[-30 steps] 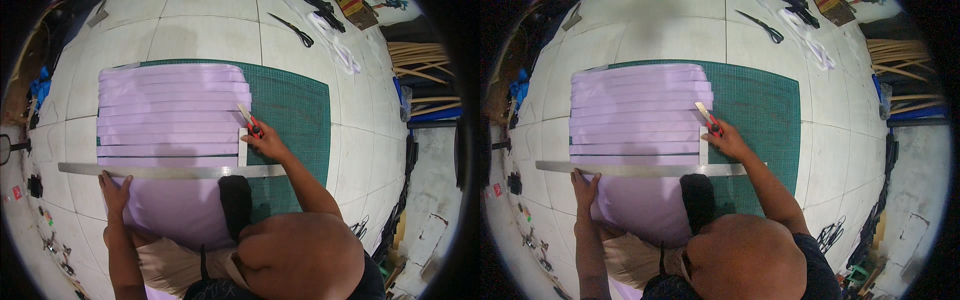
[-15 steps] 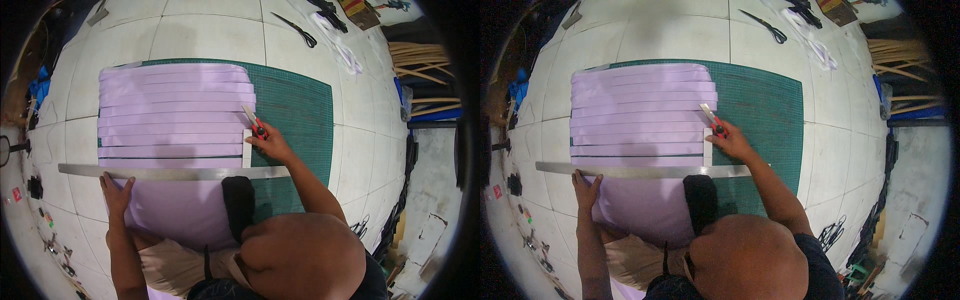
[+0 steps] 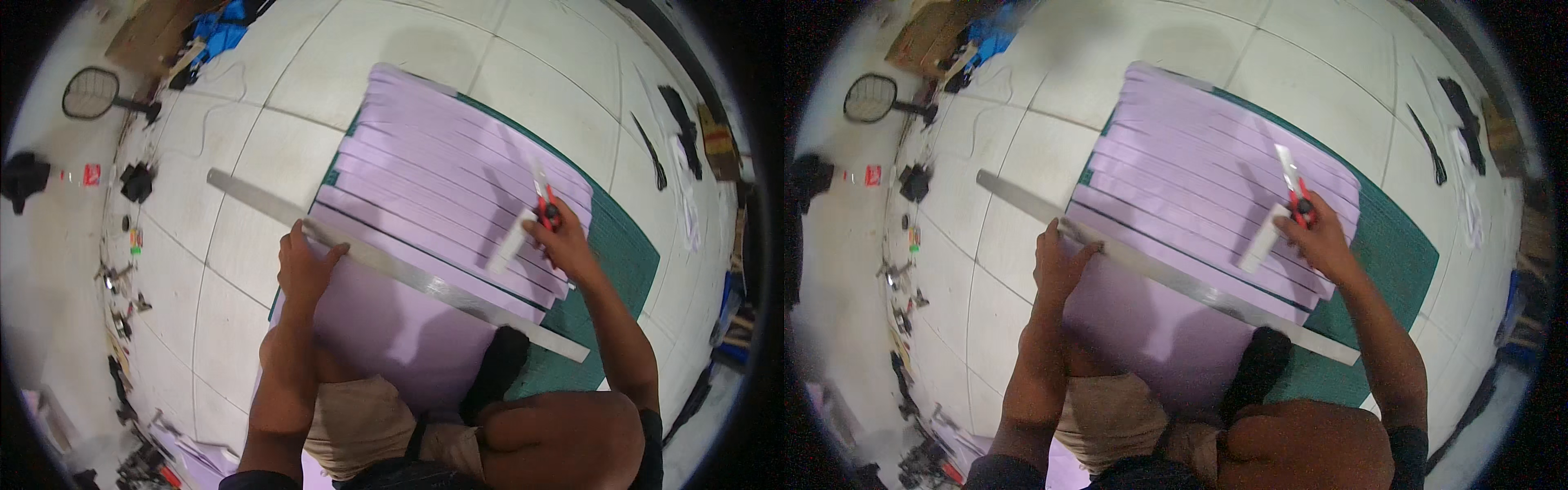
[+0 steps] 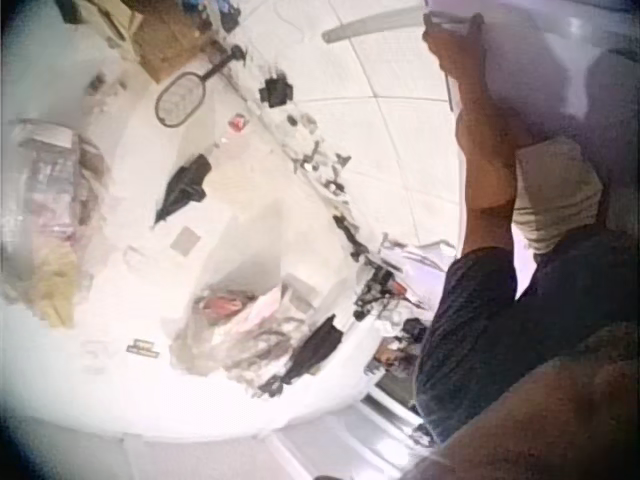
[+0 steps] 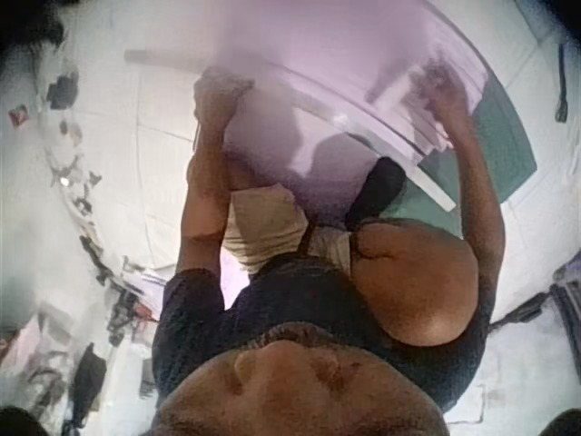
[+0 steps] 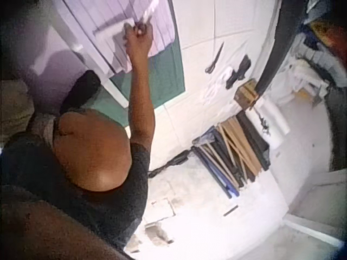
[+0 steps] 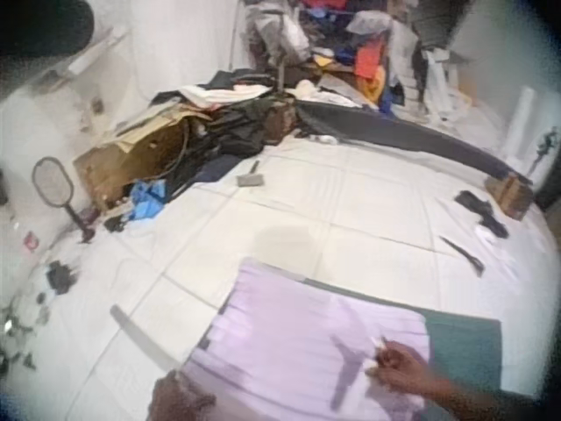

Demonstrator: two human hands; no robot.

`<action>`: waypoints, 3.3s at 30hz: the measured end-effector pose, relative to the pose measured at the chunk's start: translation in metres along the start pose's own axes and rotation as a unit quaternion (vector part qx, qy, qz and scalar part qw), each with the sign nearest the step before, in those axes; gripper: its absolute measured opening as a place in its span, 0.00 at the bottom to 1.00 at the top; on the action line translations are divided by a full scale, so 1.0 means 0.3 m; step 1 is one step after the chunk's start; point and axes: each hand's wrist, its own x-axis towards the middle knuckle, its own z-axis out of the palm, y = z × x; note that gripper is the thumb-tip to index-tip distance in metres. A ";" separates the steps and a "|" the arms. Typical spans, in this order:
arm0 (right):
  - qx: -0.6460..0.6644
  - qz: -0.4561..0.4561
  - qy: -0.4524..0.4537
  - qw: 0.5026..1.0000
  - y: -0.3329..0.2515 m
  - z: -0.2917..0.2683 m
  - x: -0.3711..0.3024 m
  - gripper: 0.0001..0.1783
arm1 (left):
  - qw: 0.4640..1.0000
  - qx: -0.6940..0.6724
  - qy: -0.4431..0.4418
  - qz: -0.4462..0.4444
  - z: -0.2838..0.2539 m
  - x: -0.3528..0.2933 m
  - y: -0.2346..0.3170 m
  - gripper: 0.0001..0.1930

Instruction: The person cuts a piece of light purple fabric into thin strips using a utility knife and a long metal ruler on a green cutting mat.

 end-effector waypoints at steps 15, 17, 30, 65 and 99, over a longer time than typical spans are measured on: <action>-0.045 -0.131 -0.114 0.984 -0.270 0.823 0.450 0.20 | 1.000 0.002 0.009 0.028 0.028 0.010 -0.020 0.46; -0.041 -0.117 -0.125 0.984 -0.285 0.834 0.450 0.20 | 0.999 0.016 0.016 0.033 0.030 0.005 -0.020 0.46; -0.023 -0.101 -0.152 0.983 -0.334 0.809 0.438 0.20 | 0.998 -0.059 -0.004 -0.011 0.012 0.008 -0.011 0.45; 0.007 -0.106 -0.160 0.981 -0.305 0.824 0.443 0.18 | 0.926 -0.327 0.063 -0.180 0.024 0.234 -0.178 0.35; -0.007 -0.126 -0.161 0.979 -0.278 0.828 0.469 0.21 | 0.998 -0.034 -0.051 -0.012 -0.005 0.068 -0.059 0.62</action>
